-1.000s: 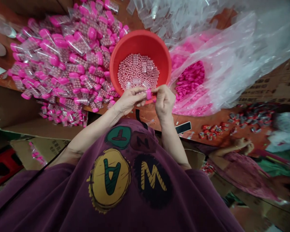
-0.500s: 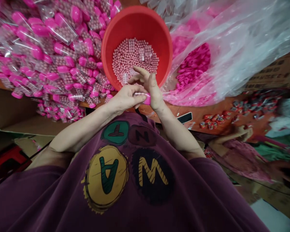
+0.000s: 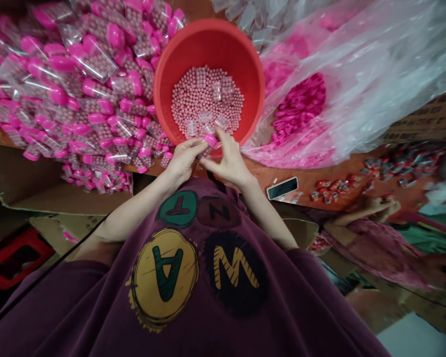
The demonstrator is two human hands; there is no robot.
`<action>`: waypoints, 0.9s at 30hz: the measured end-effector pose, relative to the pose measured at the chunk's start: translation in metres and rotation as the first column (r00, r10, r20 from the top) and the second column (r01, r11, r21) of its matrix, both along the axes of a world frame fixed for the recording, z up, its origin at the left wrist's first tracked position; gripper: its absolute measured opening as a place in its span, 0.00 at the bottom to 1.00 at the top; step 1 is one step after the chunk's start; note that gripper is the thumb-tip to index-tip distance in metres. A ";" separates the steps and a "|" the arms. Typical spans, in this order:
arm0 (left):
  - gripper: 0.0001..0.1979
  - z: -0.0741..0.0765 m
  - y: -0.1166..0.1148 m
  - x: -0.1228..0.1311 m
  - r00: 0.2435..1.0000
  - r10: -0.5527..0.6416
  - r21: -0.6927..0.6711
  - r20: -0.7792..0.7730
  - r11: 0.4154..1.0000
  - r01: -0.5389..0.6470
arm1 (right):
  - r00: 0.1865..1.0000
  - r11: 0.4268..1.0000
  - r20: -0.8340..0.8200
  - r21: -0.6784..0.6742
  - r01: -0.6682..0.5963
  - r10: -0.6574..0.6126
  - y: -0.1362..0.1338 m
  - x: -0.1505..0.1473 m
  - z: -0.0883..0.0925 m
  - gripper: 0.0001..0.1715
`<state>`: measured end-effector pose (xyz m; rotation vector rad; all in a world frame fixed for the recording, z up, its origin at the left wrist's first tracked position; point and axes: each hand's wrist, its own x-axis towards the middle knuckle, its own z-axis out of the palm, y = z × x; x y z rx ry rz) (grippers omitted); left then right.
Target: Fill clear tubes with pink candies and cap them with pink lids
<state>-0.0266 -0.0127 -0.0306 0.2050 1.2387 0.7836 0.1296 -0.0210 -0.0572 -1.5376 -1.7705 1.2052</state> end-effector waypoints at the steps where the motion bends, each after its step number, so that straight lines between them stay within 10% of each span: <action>1: 0.10 0.000 0.001 0.002 1.000 0.017 -0.003 -0.010 1.000 -0.017 | 0.989 0.996 0.125 0.020 -0.084 0.081 -0.005 0.000 0.003 0.48; 10: 0.24 0.012 0.012 0.008 0.995 -0.048 0.014 -0.086 0.999 0.049 | 0.949 0.979 0.306 0.154 -0.130 0.078 0.003 -0.021 0.000 0.36; 15: 0.22 0.020 0.028 -0.026 0.943 0.090 0.244 -0.320 0.970 -0.010 | 0.989 0.966 0.061 0.213 -0.144 0.134 0.033 -0.042 0.003 0.40; 18: 0.17 0.024 0.037 -0.068 0.722 0.348 0.493 -0.598 0.870 -0.010 | 0.996 0.991 -0.069 0.119 -0.054 0.062 0.065 -0.031 -0.019 0.45; 22: 0.21 0.022 0.054 -0.097 0.305 0.600 0.664 -0.739 0.726 0.180 | 0.925 0.956 0.250 0.009 0.294 -0.286 0.110 0.003 -0.063 0.31; 27: 0.08 -0.016 0.072 -0.036 0.571 0.387 0.641 -0.724 0.684 0.349 | 0.828 0.941 0.504 -0.079 0.328 -0.246 0.133 0.010 -0.097 0.31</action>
